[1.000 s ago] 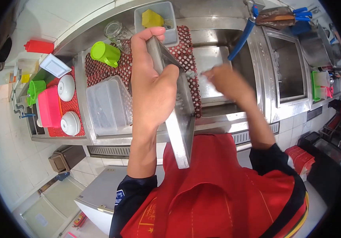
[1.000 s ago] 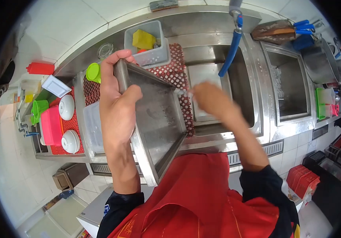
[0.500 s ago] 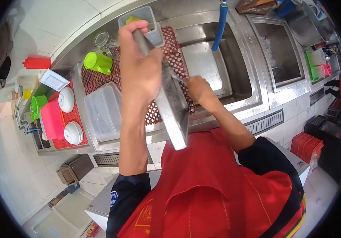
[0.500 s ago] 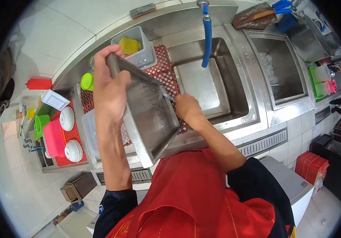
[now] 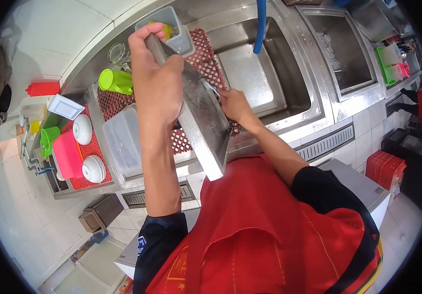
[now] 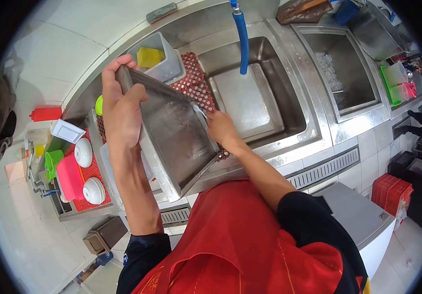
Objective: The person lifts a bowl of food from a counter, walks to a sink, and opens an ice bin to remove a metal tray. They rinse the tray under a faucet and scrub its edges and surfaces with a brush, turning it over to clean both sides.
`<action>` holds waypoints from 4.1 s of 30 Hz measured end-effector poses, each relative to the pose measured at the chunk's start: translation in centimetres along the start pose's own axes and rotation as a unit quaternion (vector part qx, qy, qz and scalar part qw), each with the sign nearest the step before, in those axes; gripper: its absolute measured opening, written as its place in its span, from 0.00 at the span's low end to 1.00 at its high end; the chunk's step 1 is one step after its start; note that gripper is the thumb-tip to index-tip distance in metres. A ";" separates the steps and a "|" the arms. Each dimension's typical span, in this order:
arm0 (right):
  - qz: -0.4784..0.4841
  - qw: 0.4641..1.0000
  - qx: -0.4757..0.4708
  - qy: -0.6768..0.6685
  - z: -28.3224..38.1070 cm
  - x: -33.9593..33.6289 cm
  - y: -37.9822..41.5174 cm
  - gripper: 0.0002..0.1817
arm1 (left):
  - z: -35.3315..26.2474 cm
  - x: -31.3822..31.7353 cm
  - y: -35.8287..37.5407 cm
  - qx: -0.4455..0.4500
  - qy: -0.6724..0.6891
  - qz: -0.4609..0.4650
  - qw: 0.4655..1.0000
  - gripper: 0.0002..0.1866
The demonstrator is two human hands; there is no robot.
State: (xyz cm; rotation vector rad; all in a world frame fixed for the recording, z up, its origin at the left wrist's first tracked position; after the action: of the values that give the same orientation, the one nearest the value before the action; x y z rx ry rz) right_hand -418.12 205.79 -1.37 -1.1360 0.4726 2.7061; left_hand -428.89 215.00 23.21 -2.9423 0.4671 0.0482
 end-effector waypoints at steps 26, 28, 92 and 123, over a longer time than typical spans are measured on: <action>-0.014 0.983 -0.010 0.182 2.3 0.9 1.3 0.15 | -0.6 0.1 0.2 -0.015 -0.030 -0.006 0.999 0.27; -0.009 0.986 0.004 0.167 2.2 1.0 1.0 0.16 | -0.6 0.2 0.2 -0.014 -0.033 -0.005 0.999 0.27; -0.066 0.973 -0.023 0.221 4.2 -1.6 -0.7 0.20 | -0.9 2.5 0.0 -0.014 -0.037 0.006 0.999 0.28; -0.024 0.997 -0.045 0.051 -0.1 0.8 -2.5 0.12 | -0.4 0.6 -0.1 -0.002 -0.052 0.008 0.999 0.29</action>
State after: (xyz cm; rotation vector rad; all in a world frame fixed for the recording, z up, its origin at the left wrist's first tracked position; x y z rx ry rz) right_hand -417.93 208.12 -2.55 -1.2956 0.3341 2.6623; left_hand -428.24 214.84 23.59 -2.9215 0.4767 0.2034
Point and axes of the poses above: each hand's wrist, its own y-axis away from the middle knuckle, its own x-axis out of the palm, z = x × y, the point moved 1 cm from there along -y, towards the middle knuckle, and after that the axes turned 7 degrees about y, right-handed, at the moved point
